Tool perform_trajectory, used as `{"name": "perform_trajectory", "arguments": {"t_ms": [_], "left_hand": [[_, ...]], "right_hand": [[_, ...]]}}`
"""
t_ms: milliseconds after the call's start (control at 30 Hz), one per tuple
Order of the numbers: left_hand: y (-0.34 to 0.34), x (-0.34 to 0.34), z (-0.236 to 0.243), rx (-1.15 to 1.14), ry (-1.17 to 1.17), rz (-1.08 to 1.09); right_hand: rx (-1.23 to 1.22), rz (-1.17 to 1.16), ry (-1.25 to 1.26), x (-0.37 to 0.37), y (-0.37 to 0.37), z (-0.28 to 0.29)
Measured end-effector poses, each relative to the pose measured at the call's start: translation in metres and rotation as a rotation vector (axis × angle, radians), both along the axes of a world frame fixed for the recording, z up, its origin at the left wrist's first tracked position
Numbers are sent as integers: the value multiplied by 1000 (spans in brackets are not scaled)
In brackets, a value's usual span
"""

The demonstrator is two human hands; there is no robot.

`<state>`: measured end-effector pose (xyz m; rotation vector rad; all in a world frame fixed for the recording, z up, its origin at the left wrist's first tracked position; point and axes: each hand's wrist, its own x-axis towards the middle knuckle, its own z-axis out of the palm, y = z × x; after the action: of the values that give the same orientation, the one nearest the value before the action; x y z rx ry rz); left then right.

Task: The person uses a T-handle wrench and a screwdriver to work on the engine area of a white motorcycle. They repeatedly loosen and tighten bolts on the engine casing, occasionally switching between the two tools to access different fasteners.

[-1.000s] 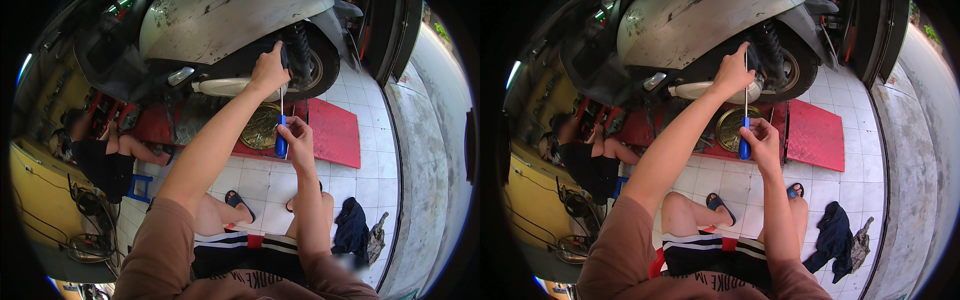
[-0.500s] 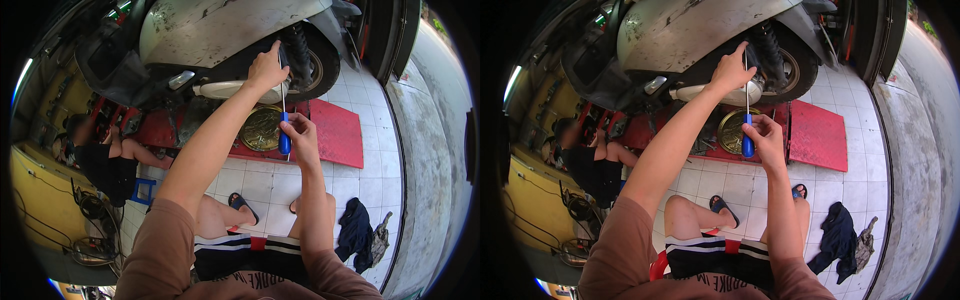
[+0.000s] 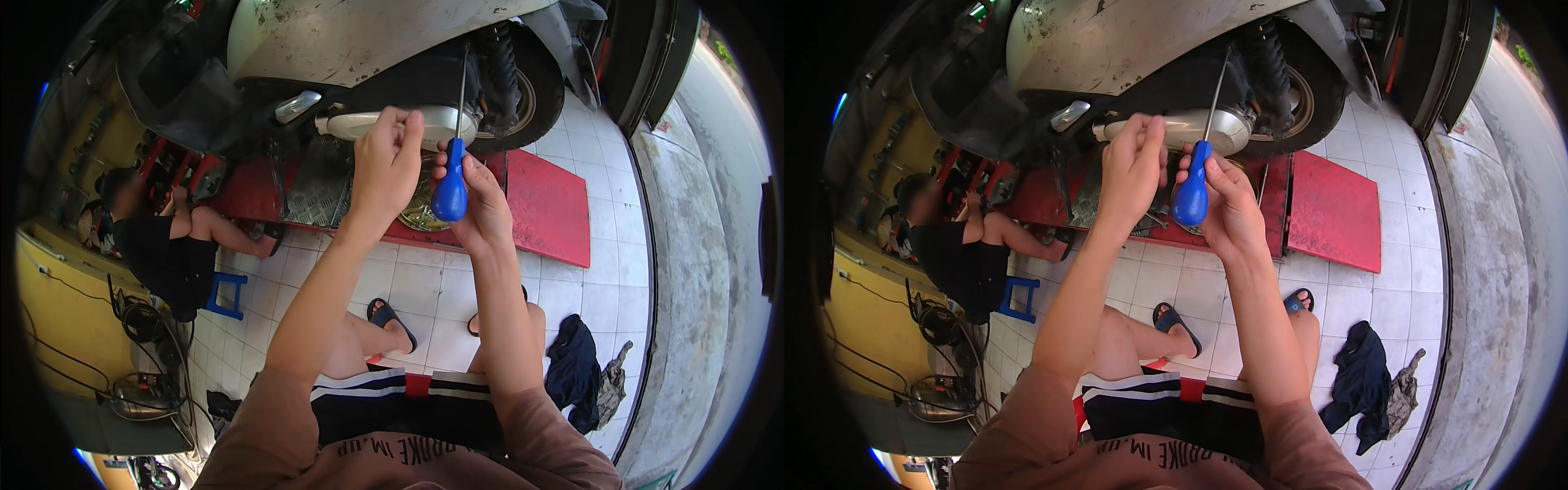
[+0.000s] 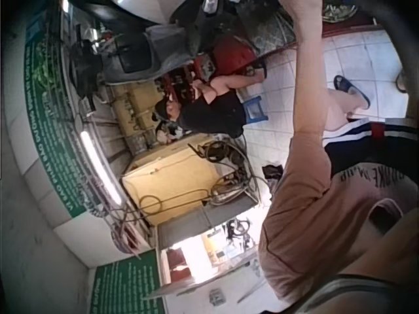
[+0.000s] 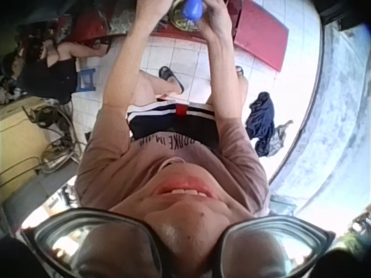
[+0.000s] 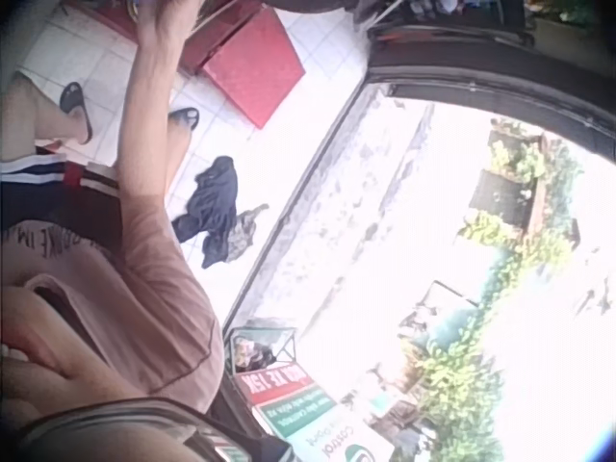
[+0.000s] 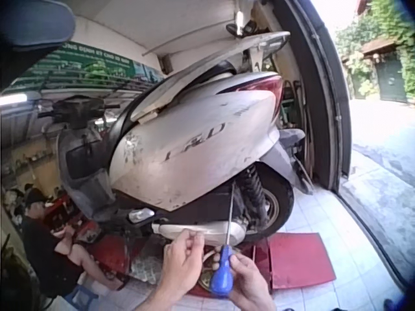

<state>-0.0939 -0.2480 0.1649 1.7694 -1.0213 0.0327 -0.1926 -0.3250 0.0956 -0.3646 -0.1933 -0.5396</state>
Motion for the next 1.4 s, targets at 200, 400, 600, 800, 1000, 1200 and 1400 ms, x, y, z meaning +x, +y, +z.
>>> {"name": "perform_trajectory", "arguments": {"t_ms": [200,400,600,800,1000,1200,1400], "left_hand": [[77,-66,-7,92,452,-147],[72,-58,0,-204,1245,-436],[71,-51,11,-93,623,-115],[70,-58,4,-35,-444,274],[59,-75,-10,-295,115,86],[55,-68,-6,-167,-248,91],[53,-64,6,-100,-560,53]], "right_hand": [[73,122,-171,28,15,-3],[123,193,-306,38,15,10],[-79,81,66,24,5,13],[-299,-58,279,17,15,27],[-111,107,73,18,15,29],[-73,47,32,14,17,36],[-173,-195,291,14,9,26]]}}
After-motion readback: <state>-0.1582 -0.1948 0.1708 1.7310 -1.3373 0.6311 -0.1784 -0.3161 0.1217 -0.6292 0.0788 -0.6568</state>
